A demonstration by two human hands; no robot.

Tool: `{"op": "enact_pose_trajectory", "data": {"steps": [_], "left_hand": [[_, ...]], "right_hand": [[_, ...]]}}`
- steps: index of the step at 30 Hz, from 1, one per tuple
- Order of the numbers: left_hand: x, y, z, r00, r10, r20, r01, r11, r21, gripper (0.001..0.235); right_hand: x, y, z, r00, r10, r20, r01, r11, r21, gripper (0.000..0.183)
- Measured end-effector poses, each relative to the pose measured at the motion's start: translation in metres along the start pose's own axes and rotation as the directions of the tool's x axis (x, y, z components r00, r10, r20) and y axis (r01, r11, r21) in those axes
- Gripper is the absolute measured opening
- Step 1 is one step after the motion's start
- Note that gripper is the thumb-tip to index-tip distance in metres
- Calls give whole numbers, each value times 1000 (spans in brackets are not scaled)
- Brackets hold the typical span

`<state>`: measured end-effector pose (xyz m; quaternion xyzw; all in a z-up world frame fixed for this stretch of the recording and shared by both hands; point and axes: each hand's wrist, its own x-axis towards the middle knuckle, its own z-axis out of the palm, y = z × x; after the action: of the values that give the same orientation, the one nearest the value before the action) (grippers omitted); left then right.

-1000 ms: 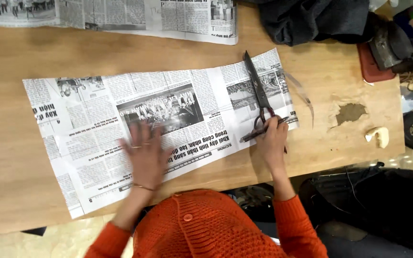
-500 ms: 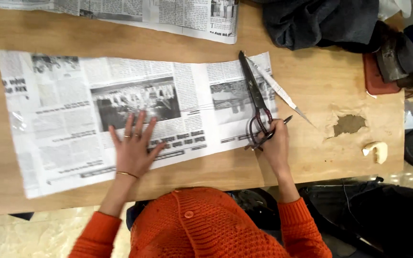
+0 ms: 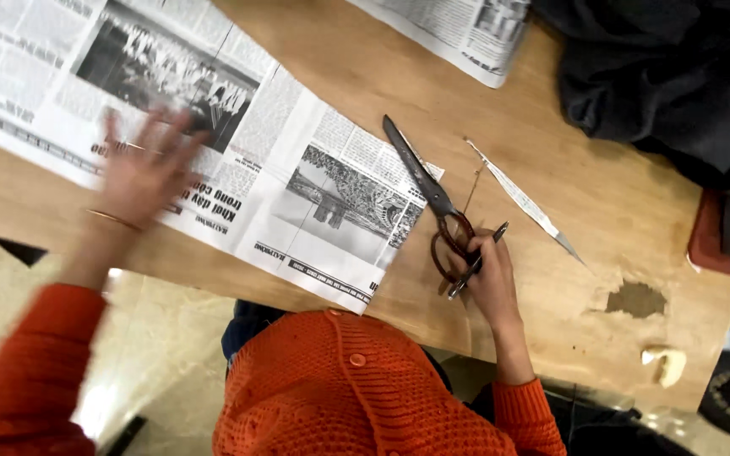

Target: Marking lines on newspaper with a pen and cutting it into strips using scissors on a wooden table.

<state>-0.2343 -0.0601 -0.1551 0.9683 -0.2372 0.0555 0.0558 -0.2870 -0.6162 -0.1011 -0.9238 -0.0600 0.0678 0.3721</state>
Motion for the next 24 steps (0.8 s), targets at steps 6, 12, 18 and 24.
{"op": "enact_pose_trajectory", "data": {"steps": [6,12,18,24], "left_hand": [[27,248,42,982,-107,-158,49,942,-331,72],[29,283,47,984,-30,-174,-22,958,-287,98],[27,292,43,985,-46,-168,7,974,-225,93],[22,297,47,990,105,-92,-123,966,-226,85]], "right_hand": [[21,111,-9,974,58,-220,-191,734,-652,29],[78,101,-52,922,358,-144,-374,737,-563,30],[42,-7,-35,958,280,66,-233,888,-397,38],[12,-10,9,986,81,146,-45,971,-234,76]]}}
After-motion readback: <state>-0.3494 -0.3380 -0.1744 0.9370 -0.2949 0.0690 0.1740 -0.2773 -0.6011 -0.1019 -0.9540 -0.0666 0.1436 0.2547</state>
